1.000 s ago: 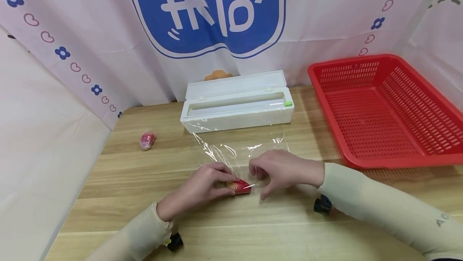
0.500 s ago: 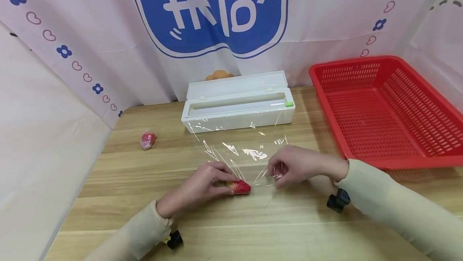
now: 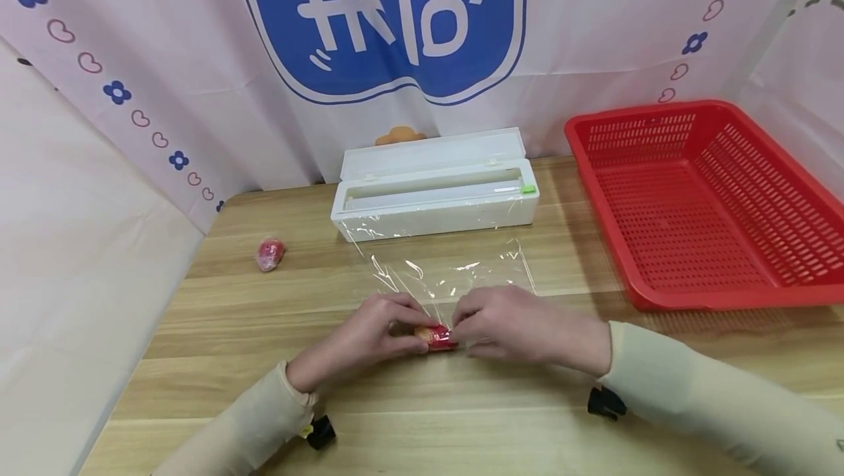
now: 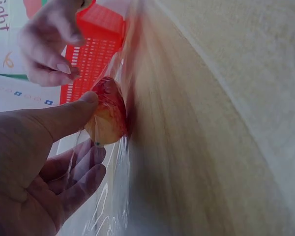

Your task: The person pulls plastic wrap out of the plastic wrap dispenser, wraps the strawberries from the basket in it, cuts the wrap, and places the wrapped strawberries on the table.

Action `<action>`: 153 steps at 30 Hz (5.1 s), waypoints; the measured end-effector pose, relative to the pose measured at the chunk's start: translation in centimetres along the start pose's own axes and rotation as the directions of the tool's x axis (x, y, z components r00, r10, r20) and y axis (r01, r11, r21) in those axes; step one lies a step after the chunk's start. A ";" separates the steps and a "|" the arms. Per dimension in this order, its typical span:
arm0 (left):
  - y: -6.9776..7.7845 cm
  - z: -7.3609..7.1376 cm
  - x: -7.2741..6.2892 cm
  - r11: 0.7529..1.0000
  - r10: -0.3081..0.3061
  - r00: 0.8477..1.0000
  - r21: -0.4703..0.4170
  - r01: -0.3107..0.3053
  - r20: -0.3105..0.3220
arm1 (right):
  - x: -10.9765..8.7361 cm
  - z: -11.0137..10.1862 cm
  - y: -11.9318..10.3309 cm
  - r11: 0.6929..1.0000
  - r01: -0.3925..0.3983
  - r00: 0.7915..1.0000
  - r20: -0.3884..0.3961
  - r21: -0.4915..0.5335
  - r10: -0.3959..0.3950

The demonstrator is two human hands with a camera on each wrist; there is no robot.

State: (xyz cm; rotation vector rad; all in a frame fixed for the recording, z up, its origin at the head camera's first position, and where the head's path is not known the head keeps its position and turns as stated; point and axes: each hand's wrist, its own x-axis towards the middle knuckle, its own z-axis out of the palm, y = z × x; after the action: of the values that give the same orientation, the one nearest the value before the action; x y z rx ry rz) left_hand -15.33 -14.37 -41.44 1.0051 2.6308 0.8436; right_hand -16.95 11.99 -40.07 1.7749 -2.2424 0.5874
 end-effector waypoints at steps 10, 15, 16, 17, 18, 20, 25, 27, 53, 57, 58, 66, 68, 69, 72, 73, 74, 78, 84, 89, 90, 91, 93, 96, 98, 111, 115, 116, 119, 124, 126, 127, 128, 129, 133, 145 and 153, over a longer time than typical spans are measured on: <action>-0.8 -0.2 0.5 0.998 -0.002 1.000 -0.057 0.004 0.021 | 0.4 1.9 -0.3 0.993 0.039 0.999 -0.009 -0.109 -0.040; -1.3 -0.1 0.7 0.997 0.030 0.999 -0.070 -0.030 0.011 | 0.7 2.4 0.1 0.995 0.015 0.999 -0.033 -0.103 -0.018; -1.4 -0.1 0.7 0.997 0.035 0.999 -0.067 -0.034 0.010 | 0.8 2.5 0.2 0.995 0.009 0.999 -0.038 -0.099 -0.013; -1.5 -0.2 0.7 0.997 0.033 0.999 -0.066 -0.032 0.012 | 0.9 2.6 0.3 0.996 0.002 0.999 -0.042 -0.093 -0.006; -1.5 -0.2 0.7 0.997 0.030 0.999 -0.064 -0.029 0.012 | 0.9 2.7 0.4 0.996 -0.007 0.999 -0.048 -0.085 0.003; -1.6 -0.3 0.8 0.998 0.019 1.000 -0.054 -0.018 0.014 | 1.1 2.9 0.6 0.997 -0.030 0.998 -0.056 -0.066 0.026; -1.7 -0.4 1.0 0.998 -0.028 0.999 -0.061 0.030 0.022 | 1.6 3.3 1.0 0.996 -0.092 0.992 -0.083 -0.010 0.091; -1.7 -0.5 1.0 0.997 -0.041 0.999 -0.069 0.043 0.025 | 1.8 3.4 1.2 0.992 -0.123 0.989 -0.083 0.019 0.124; 0.8 -0.8 0.6 0.875 0.208 0.974 0.463 -0.144 -0.090 | 3.0 3.3 3.7 0.776 -0.448 0.894 0.216 0.443 0.393; 0.7 -0.6 0.7 0.897 0.147 0.986 0.431 -0.098 -0.081 | 3.0 3.3 4.1 0.788 -0.441 0.897 0.227 0.431 0.379; 0.6 -0.6 0.7 0.904 0.136 0.988 0.417 -0.090 -0.080 | 3.0 3.2 4.2 0.791 -0.445 0.895 0.232 0.421 0.380; -0.2 -0.5 1.1 0.959 0.060 0.994 0.282 -0.033 -0.087 | 2.9 1.9 4.2 0.862 -0.427 0.904 0.164 0.272 0.396; -0.4 -0.6 1.2 0.967 0.033 0.996 0.254 -0.012 -0.082 | 2.9 1.6 4.0 0.897 -0.382 0.924 0.116 0.222 0.365; -0.5 -0.6 1.2 0.971 0.019 0.997 0.239 0.000 -0.078 | 2.9 1.6 4.0 0.914 -0.350 0.937 0.091 0.203 0.338; -0.9 -0.8 1.4 0.983 -0.028 0.997 0.181 0.041 -0.070 | 2.8 1.6 3.8 0.951 -0.270 0.963 0.040 0.152 0.268; -1.0 -0.9 1.5 0.986 -0.045 0.997 0.158 0.055 -0.066 | 2.8 1.7 3.7 0.956 -0.256 0.967 0.036 0.140 0.254; -1.1 -0.9 1.5 0.988 -0.059 0.996 0.141 0.068 -0.066 | 2.8 1.8 3.6 0.960 -0.245 0.970 0.034 0.134 0.242; -1.8 -0.9 1.6 0.991 -0.090 0.993 0.094 0.096 -0.072 | 3.0 2.2 3.5 0.960 -0.256 0.966 0.062 0.111 0.250; -2.3 -0.9 1.7 0.992 -0.101 0.991 0.066 0.107 -0.091 | 3.3 2.9 3.9 0.942 -0.312 0.949 0.082 0.122 0.304; -2.2 -1.0 1.8 0.989 -0.115 0.989 0.079 0.122 -0.091 | 3.6 3.5 4.3 0.920 -0.355 0.935 0.086 0.168 0.345; -2.2 -1.0 1.8 0.988 -0.115 0.988 0.092 0.124 -0.101 | 3.6 3.5 4.4 0.911 -0.369 0.929 0.090 0.184 0.358; -2.2 -1.1 1.8 0.986 -0.114 0.987 0.107 0.127 -0.117 | 3.6 3.6 4.5 0.900 -0.384 0.923 0.098 0.204 0.372; -2.1 -1.0 1.7 0.980 -0.108 0.981 0.150 0.133 -0.163 | 3.6 3.6 4.7 0.876 -0.415 0.910 0.114 0.246 0.399; -2.1 -1.0 1.7 0.973 -0.069 0.968 0.199 0.119 -0.242 | 3.7 3.5 5.0 0.840 -0.460 0.888 0.134 0.287 0.440; -2.2 -0.9 1.7 0.971 -0.027 0.961 0.223 0.091 -0.275 | 3.8 3.5 5.2 0.822 -0.481 0.877 0.151 0.305 0.456; -2.5 -0.6 2.5 0.985 -0.035 0.958 0.154 0.082 -0.285 | 4.0 3.5 5.7 0.893 -0.414 0.910 0.074 0.178 0.408; -2.7 -0.7 2.7 0.983 -0.060 0.959 0.151 0.105 -0.275 | 4.1 3.4 5.5 0.914 -0.388 0.921 0.007 0.121 0.390; -2.7 -0.8 2.7 0.982 -0.069 0.959 0.151 0.113 -0.273 | 4.2 3.5 5.5 0.914 -0.389 0.920 0.000 0.120 0.391; -2.8 -0.9 2.8 0.979 -0.101 0.958 0.143 0.143 -0.267 | 4.5 3.5 5.6 0.901 -0.404 0.912 0.003 0.158 0.409; -2.9 -0.9 3.0 0.973 -0.124 0.954 0.155 0.170 -0.273 | 4.8 3.7 6.3 0.842 -0.484 0.873 0.062 0.239 0.484; -3.0 -1.0 3.0 0.968 -0.121 0.950 0.176 0.177 -0.288 | 4.9 3.8 6.6 0.821 -0.510 0.858 0.081 0.257 0.507; -3.0 -1.0 3.0 0.966 -0.113 0.947 0.189 0.176 -0.300 | 4.8 3.8 6.7 0.814 -0.519 0.852 0.084 0.262 0.517; -3.0 -1.0 3.1 0.963 -0.103 0.944 0.205 0.173 -0.313 | 4.8 3.8 6.8 0.808 -0.525 0.848 0.084 0.266 0.523; -3.0 -1.0 3.1 0.961 -0.087 0.941 0.222 0.167 -0.328 | 4.8 3.8 6.9 0.805 -0.528 0.846 0.082 0.269 0.527; -2.8 -1.1 3.3 0.950 0.003 0.934 0.293 0.109 -0.358 | 4.8 3.7 7.2 0.815 -0.514 0.853 0.061 0.270 0.518; -3.0 -1.0 4.1 0.945 -0.041 0.961 0.302 0.126 -0.274 | 4.8 3.8 7.0 0.910 -0.402 0.912 -0.041 0.104 0.408; -3.6 -1.2 4.5 0.951 -0.081 0.959 0.268 0.156 -0.272 | 4.5 3.3 6.7 0.920 -0.391 0.915 -0.114 -0.009 0.388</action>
State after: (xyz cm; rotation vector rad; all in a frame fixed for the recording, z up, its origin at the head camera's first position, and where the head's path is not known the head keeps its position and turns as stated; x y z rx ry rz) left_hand -21.09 -14.05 -42.46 0.8319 3.0703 0.6120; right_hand -24.24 7.87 -42.32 1.2458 -2.5243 0.6987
